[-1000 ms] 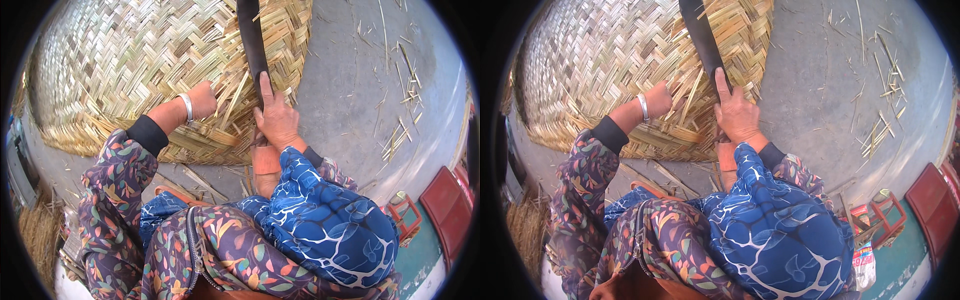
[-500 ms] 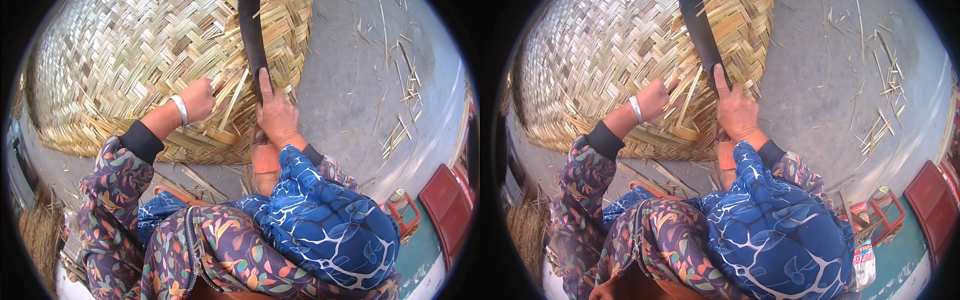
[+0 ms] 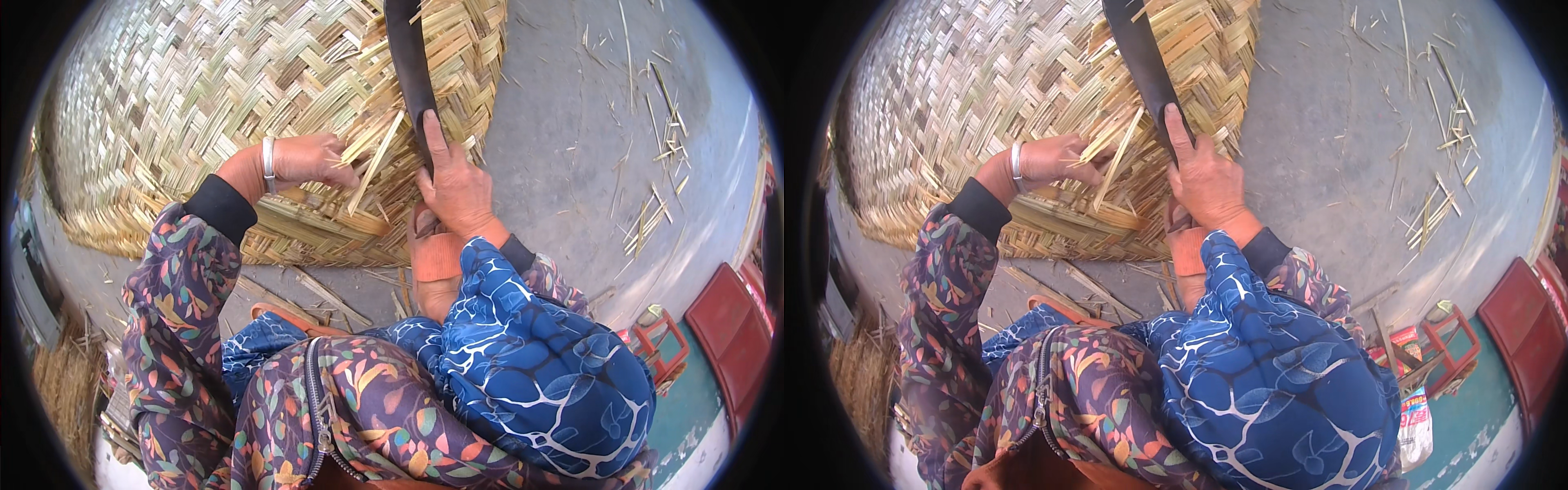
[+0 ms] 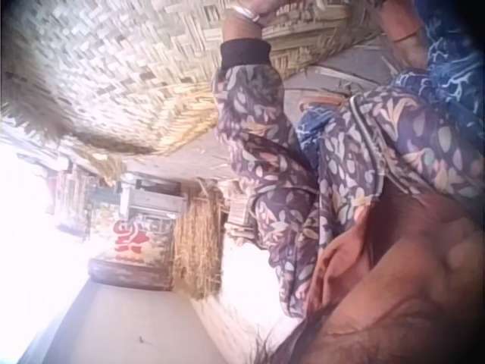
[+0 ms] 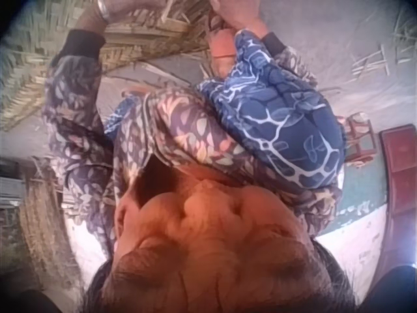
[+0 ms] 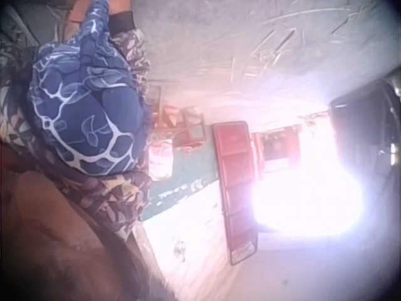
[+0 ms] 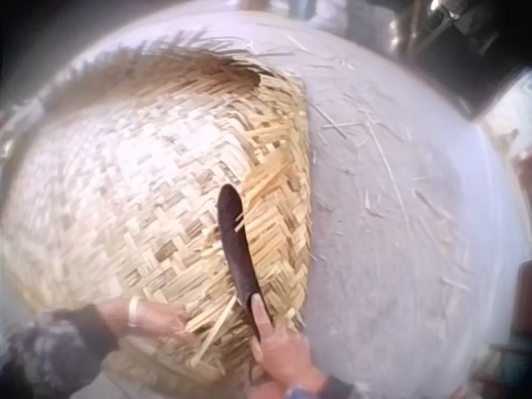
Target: The person sits on the floor and uses a curved knife to trim and adjust the edges of a large woven mat. They repeatedly tap and press the mat's edge with the knife to secure the weave.
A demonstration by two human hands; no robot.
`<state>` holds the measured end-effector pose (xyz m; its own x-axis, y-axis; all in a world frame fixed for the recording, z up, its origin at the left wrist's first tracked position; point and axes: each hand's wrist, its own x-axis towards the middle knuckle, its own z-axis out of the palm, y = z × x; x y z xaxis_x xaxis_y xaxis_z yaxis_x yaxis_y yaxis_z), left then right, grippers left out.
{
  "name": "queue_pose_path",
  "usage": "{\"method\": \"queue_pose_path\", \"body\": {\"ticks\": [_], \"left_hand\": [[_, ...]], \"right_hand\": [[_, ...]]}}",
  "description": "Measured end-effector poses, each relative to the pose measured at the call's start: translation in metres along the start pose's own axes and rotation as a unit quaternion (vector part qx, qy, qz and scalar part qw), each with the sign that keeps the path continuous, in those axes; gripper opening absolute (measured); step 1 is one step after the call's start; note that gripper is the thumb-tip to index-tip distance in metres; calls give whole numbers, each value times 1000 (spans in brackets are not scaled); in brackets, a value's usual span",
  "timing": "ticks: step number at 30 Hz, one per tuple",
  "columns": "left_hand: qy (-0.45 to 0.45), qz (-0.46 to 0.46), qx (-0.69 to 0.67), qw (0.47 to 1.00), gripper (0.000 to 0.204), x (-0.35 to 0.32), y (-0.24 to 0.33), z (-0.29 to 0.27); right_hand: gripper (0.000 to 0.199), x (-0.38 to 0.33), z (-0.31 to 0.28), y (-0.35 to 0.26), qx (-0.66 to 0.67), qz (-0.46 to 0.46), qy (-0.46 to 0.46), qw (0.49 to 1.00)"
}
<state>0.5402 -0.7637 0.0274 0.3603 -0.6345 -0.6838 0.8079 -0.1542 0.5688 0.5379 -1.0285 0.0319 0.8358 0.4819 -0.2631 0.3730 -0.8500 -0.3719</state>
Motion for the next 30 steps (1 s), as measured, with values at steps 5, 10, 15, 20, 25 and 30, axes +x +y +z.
{"method": "queue_pose_path", "body": {"ticks": [5,10,15,20,25,30], "left_hand": [[122,-60,226,964,58,1,28,26],[255,-51,323,910,47,13,11,36],[249,-17,423,871,35,8,14,32],[223,2,546,808,34,6,31,35],[145,-7,626,766,13,7,53,31],[105,-9,687,719,11,6,68,20]], "right_hand": [[94,-1,-2,0,-1,-10,14,1000],[94,1,2,1,-5,-20,15,1000],[95,2,4,0,-8,-22,10,1000],[94,-1,3,1,-8,-16,12,1000],[95,-1,6,2,-18,-5,12,1000],[95,-1,6,1,-17,-7,7,1000]]}}
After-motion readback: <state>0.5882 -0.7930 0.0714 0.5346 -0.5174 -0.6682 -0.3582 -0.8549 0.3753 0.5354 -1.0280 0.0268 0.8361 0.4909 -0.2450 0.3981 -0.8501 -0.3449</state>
